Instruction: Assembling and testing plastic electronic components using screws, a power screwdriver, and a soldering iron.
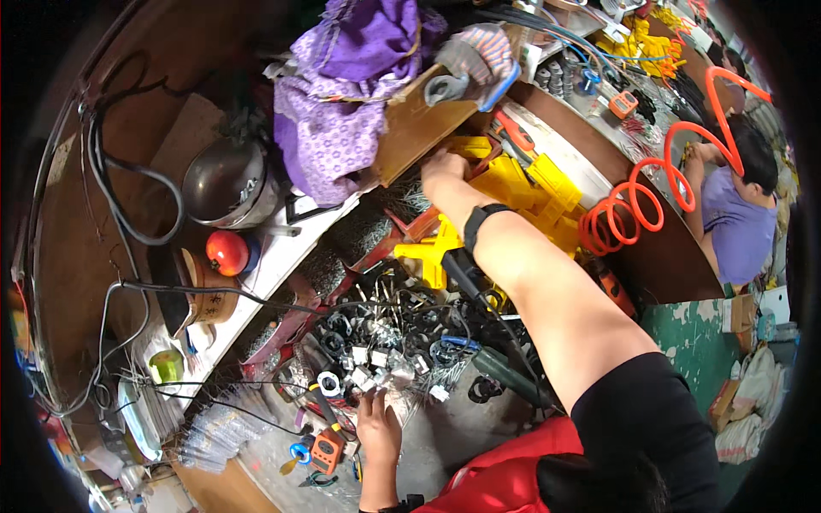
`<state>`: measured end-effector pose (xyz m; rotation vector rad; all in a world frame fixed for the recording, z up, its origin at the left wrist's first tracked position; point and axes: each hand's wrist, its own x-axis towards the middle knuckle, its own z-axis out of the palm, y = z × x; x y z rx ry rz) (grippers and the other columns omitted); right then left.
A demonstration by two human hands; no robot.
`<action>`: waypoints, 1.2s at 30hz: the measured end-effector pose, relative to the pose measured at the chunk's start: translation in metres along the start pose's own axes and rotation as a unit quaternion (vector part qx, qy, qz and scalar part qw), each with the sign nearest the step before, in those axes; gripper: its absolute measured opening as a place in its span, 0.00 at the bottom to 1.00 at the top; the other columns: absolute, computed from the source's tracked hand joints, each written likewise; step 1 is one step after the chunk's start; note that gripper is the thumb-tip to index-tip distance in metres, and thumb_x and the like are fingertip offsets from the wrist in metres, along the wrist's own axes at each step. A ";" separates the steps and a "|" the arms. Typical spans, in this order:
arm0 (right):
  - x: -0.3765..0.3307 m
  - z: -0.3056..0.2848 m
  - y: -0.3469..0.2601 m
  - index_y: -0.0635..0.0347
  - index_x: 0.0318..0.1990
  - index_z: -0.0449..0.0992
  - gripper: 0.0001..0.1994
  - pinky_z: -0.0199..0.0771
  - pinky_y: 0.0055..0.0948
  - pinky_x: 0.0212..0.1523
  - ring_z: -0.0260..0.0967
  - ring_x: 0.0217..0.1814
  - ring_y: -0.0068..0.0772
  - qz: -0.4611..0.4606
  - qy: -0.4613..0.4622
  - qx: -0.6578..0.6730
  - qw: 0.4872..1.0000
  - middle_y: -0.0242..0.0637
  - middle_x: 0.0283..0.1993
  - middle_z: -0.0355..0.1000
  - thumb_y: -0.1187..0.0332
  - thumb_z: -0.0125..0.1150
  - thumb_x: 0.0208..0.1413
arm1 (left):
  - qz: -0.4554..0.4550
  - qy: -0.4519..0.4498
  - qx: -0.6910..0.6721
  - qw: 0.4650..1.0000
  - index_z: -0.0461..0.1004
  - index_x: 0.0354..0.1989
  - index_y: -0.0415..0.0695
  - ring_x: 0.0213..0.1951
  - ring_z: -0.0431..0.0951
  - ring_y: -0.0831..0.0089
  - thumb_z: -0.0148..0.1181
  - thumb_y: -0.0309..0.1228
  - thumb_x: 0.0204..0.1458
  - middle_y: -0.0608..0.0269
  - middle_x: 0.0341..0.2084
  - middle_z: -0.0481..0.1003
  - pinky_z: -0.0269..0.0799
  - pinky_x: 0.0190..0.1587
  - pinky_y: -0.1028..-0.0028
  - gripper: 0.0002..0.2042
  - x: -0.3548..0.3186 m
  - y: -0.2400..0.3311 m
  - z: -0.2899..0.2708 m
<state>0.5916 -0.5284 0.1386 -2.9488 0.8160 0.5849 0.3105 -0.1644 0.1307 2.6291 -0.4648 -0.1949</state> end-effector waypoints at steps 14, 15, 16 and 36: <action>-0.176 -0.011 0.101 0.55 0.48 0.73 0.18 0.78 0.44 0.32 0.75 0.34 0.46 -0.241 0.197 -0.024 0.950 0.55 0.54 0.62 0.73 0.56 0.46 | -0.063 -0.022 0.014 0.998 0.74 0.48 0.41 0.48 0.75 0.51 0.56 0.22 0.48 0.51 0.49 0.72 0.72 0.49 0.59 0.16 -0.070 -0.017 0.001; -0.197 -0.003 0.107 0.54 0.47 0.73 0.18 0.79 0.42 0.31 0.75 0.34 0.45 -0.262 0.182 -0.024 0.947 0.54 0.55 0.62 0.72 0.57 0.46 | -0.065 -0.032 0.015 0.997 0.74 0.48 0.42 0.48 0.75 0.52 0.56 0.22 0.48 0.51 0.49 0.72 0.73 0.48 0.59 0.16 -0.074 -0.015 0.001; -0.208 0.014 0.113 0.52 0.48 0.73 0.18 0.79 0.40 0.31 0.75 0.35 0.43 -0.303 0.208 -0.022 0.930 0.53 0.55 0.61 0.72 0.57 0.46 | -0.060 -0.042 0.019 0.997 0.73 0.49 0.42 0.48 0.74 0.51 0.56 0.22 0.49 0.52 0.50 0.72 0.73 0.48 0.58 0.17 -0.077 -0.015 0.002; -0.288 0.114 0.140 0.55 0.34 0.74 0.05 0.75 0.41 0.33 0.72 0.32 0.44 -0.480 0.031 0.219 0.849 0.38 0.30 0.71 0.70 0.59 0.48 | -0.147 -0.243 0.093 0.954 0.76 0.34 0.46 0.39 0.78 0.54 0.61 0.35 0.45 0.55 0.33 0.76 0.75 0.41 0.58 0.10 -0.218 -0.064 0.030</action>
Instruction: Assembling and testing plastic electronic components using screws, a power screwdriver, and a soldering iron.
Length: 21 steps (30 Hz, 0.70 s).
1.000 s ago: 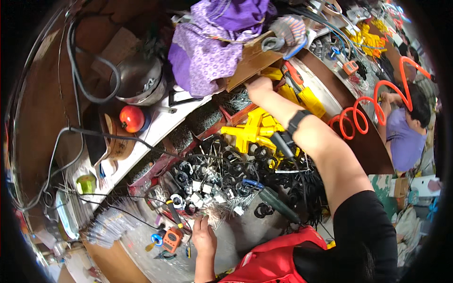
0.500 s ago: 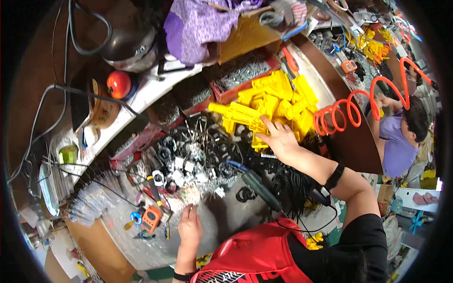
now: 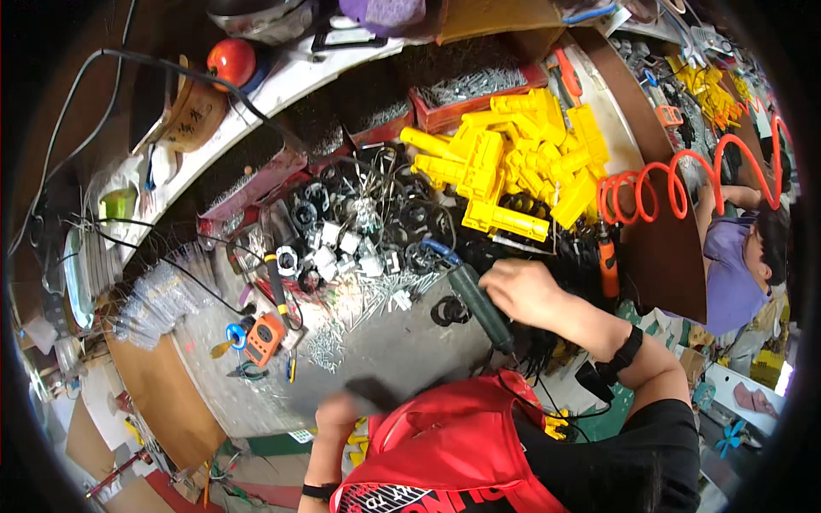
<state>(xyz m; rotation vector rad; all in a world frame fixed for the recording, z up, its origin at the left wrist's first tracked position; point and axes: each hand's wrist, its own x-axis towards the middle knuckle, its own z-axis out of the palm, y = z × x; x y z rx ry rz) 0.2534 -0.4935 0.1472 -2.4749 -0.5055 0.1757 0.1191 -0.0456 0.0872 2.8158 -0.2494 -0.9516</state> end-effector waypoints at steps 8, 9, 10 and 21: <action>-0.060 0.064 -0.055 0.56 0.38 0.76 0.13 0.75 0.50 0.35 0.74 0.34 0.56 0.055 -0.397 0.088 0.912 0.50 0.31 0.76 0.59 0.60 0.49 | 0.040 -0.067 -0.012 0.997 0.74 0.32 0.45 0.39 0.76 0.53 0.61 0.33 0.46 0.53 0.35 0.75 0.73 0.41 0.60 0.08 0.014 -0.029 0.003; -0.068 0.072 -0.064 0.55 0.42 0.76 0.15 0.74 0.51 0.37 0.74 0.36 0.56 0.101 -0.434 0.106 0.889 0.50 0.31 0.76 0.57 0.58 0.50 | 0.114 -0.001 -0.012 0.993 0.74 0.34 0.45 0.40 0.76 0.55 0.60 0.33 0.47 0.55 0.37 0.75 0.74 0.41 0.61 0.08 0.019 -0.031 0.002; -0.083 0.084 -0.069 0.54 0.43 0.76 0.16 0.74 0.51 0.39 0.75 0.38 0.55 0.112 -0.452 0.134 0.875 0.49 0.33 0.76 0.57 0.56 0.52 | 0.187 0.064 -0.013 0.980 0.73 0.35 0.45 0.40 0.75 0.57 0.59 0.32 0.48 0.57 0.38 0.75 0.74 0.42 0.62 0.08 0.023 -0.031 0.002; -0.244 0.340 -0.040 0.58 0.51 0.75 0.21 0.74 0.43 0.50 0.74 0.51 0.46 0.213 -0.512 0.044 0.831 0.46 0.49 0.76 0.54 0.51 0.58 | 0.414 0.075 0.027 0.907 0.69 0.56 0.46 0.61 0.66 0.57 0.59 0.39 0.48 0.55 0.59 0.67 0.62 0.60 0.58 0.25 0.052 -0.059 0.029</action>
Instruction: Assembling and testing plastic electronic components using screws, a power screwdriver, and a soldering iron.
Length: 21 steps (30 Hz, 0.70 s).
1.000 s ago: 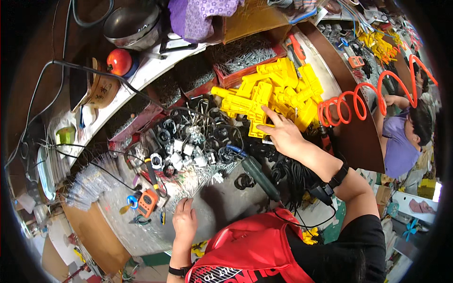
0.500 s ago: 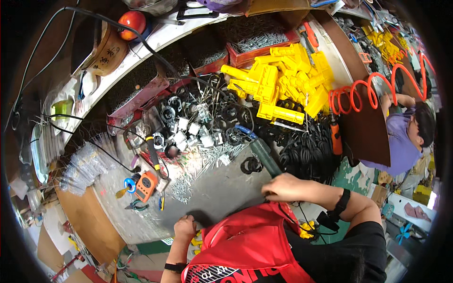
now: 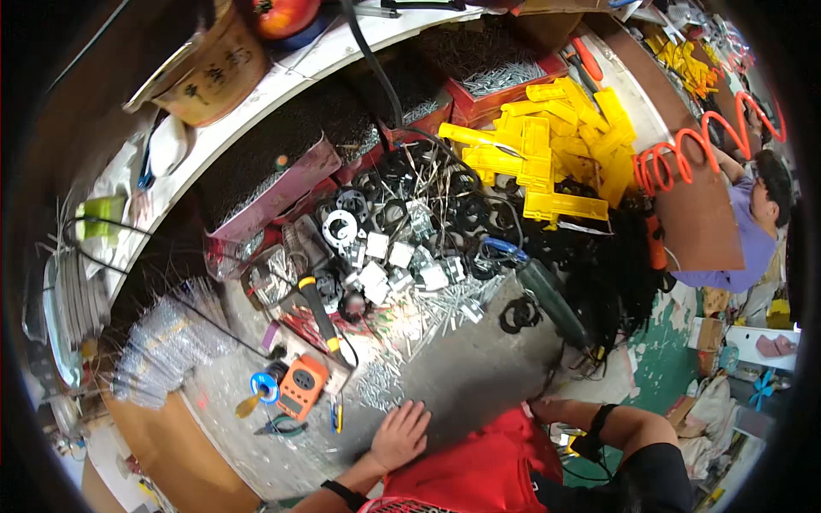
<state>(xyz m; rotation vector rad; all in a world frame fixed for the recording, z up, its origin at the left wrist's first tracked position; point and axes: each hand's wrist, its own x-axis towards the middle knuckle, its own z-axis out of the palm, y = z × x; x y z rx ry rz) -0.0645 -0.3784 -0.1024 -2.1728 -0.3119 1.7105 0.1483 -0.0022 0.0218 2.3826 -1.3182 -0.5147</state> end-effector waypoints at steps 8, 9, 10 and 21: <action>0.189 -0.049 0.036 0.58 0.52 0.75 0.21 0.73 0.43 0.51 0.73 0.52 0.46 -0.027 0.127 0.048 0.990 0.47 0.49 0.75 0.54 0.52 0.58 | 0.028 0.088 0.045 0.995 0.69 0.58 0.43 0.57 0.71 0.54 0.51 0.41 0.61 0.50 0.56 0.70 0.68 0.53 0.61 0.21 0.008 0.001 0.006; 0.213 -0.060 0.035 0.58 0.52 0.75 0.21 0.73 0.43 0.51 0.73 0.52 0.46 -0.033 0.145 0.054 0.987 0.47 0.50 0.75 0.54 0.52 0.58 | 0.028 0.085 0.059 0.994 0.69 0.58 0.43 0.57 0.71 0.54 0.51 0.41 0.61 0.50 0.56 0.70 0.68 0.53 0.61 0.21 0.009 -0.007 0.005; 0.232 -0.068 0.037 0.58 0.52 0.75 0.21 0.73 0.43 0.52 0.73 0.52 0.47 -0.037 0.158 0.059 0.985 0.47 0.50 0.75 0.54 0.52 0.58 | 0.041 0.079 0.078 0.993 0.69 0.59 0.44 0.58 0.69 0.54 0.50 0.42 0.60 0.51 0.57 0.69 0.66 0.54 0.60 0.22 0.008 -0.012 0.007; 0.298 -0.127 0.072 0.59 0.52 0.74 0.21 0.71 0.43 0.53 0.72 0.54 0.48 -0.037 0.268 0.101 0.957 0.48 0.51 0.74 0.54 0.52 0.58 | 0.089 0.067 0.157 0.981 0.64 0.64 0.46 0.65 0.61 0.56 0.45 0.48 0.59 0.54 0.63 0.62 0.53 0.64 0.57 0.28 -0.008 -0.017 0.028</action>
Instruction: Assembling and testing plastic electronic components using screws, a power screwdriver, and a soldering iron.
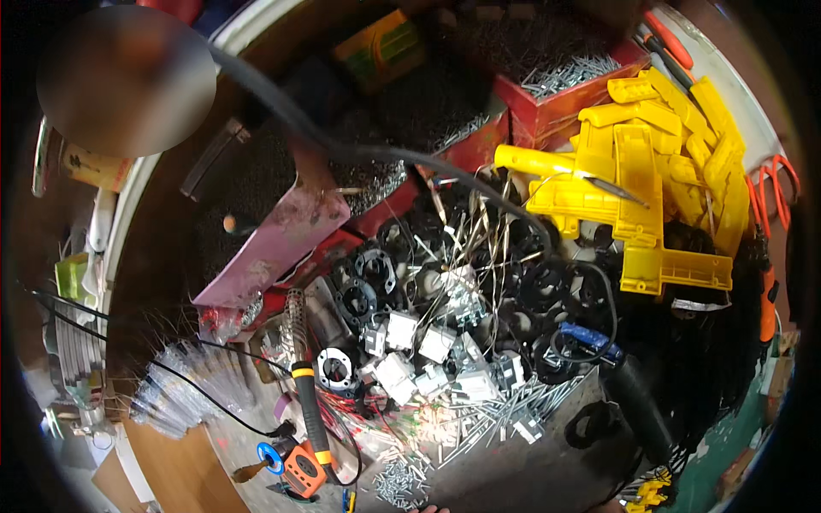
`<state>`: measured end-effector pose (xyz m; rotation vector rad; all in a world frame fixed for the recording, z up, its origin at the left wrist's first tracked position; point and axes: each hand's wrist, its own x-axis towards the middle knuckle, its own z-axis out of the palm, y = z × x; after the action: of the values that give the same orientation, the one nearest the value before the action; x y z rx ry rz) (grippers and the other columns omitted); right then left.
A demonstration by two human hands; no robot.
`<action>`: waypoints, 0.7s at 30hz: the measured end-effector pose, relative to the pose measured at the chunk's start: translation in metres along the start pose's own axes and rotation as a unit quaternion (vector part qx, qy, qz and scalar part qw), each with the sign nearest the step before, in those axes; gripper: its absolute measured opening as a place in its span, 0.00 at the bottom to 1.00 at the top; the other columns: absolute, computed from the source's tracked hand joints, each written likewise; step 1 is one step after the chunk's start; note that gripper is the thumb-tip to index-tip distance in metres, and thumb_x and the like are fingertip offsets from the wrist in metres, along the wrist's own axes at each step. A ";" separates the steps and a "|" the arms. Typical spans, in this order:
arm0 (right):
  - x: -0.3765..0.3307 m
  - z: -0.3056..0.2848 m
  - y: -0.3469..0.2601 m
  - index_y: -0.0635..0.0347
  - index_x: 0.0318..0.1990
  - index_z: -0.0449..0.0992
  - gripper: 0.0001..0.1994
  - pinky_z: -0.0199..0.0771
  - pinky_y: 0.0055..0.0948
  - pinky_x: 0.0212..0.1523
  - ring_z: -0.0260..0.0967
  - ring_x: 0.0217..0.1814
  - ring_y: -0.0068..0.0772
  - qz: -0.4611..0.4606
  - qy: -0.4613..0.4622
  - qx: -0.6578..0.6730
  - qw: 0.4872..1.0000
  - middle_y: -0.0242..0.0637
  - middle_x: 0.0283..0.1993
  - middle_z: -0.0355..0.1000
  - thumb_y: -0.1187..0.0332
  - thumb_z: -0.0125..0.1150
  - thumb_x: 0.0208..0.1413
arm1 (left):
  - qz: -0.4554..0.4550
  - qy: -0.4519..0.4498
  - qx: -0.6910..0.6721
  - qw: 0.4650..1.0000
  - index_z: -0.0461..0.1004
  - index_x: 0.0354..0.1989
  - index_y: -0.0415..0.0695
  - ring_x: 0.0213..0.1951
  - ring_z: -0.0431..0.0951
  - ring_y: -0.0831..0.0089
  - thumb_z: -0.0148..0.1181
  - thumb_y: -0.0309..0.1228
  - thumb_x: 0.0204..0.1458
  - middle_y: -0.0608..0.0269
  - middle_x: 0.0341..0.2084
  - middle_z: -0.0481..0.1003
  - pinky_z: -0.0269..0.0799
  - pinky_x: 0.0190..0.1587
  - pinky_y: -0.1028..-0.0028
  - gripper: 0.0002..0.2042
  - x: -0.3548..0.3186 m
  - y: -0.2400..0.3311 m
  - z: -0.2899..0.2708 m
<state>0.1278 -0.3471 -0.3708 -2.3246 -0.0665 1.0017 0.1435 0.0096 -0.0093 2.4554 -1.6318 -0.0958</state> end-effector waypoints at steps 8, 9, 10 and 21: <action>0.016 -0.018 0.015 0.59 0.53 0.74 0.22 0.71 0.42 0.54 0.71 0.55 0.48 0.054 0.105 0.059 0.991 0.49 0.52 0.74 0.55 0.53 0.57 | -0.007 -0.022 -0.015 1.000 0.68 0.60 0.46 0.62 0.64 0.55 0.45 0.48 0.57 0.53 0.61 0.65 0.55 0.62 0.55 0.26 -0.002 0.008 -0.002; 0.017 -0.019 0.016 0.59 0.53 0.74 0.22 0.70 0.42 0.54 0.71 0.55 0.48 0.061 0.117 0.067 0.989 0.49 0.52 0.74 0.55 0.53 0.57 | -0.003 -0.022 -0.014 1.000 0.68 0.60 0.46 0.62 0.64 0.55 0.45 0.48 0.57 0.53 0.61 0.65 0.55 0.62 0.55 0.26 -0.009 0.015 0.003; 0.017 -0.019 0.016 0.59 0.53 0.74 0.22 0.70 0.42 0.54 0.71 0.55 0.48 0.067 0.128 0.075 0.987 0.49 0.52 0.73 0.55 0.53 0.57 | -0.111 -0.029 -0.149 0.982 0.69 0.60 0.46 0.62 0.64 0.55 0.45 0.47 0.58 0.53 0.61 0.66 0.55 0.62 0.55 0.26 -0.024 0.032 0.010; 0.030 -0.053 0.016 0.59 0.53 0.74 0.22 0.69 0.42 0.55 0.70 0.56 0.49 0.111 0.265 0.142 0.947 0.50 0.53 0.73 0.55 0.54 0.57 | -0.096 -0.056 -0.076 0.991 0.68 0.61 0.46 0.63 0.63 0.54 0.46 0.48 0.58 0.52 0.62 0.65 0.55 0.64 0.53 0.26 0.002 0.018 -0.015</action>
<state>0.1815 -0.3791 -0.3707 -2.2791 0.5284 0.4145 0.1304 0.0027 0.0090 2.5229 -1.3671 -0.3780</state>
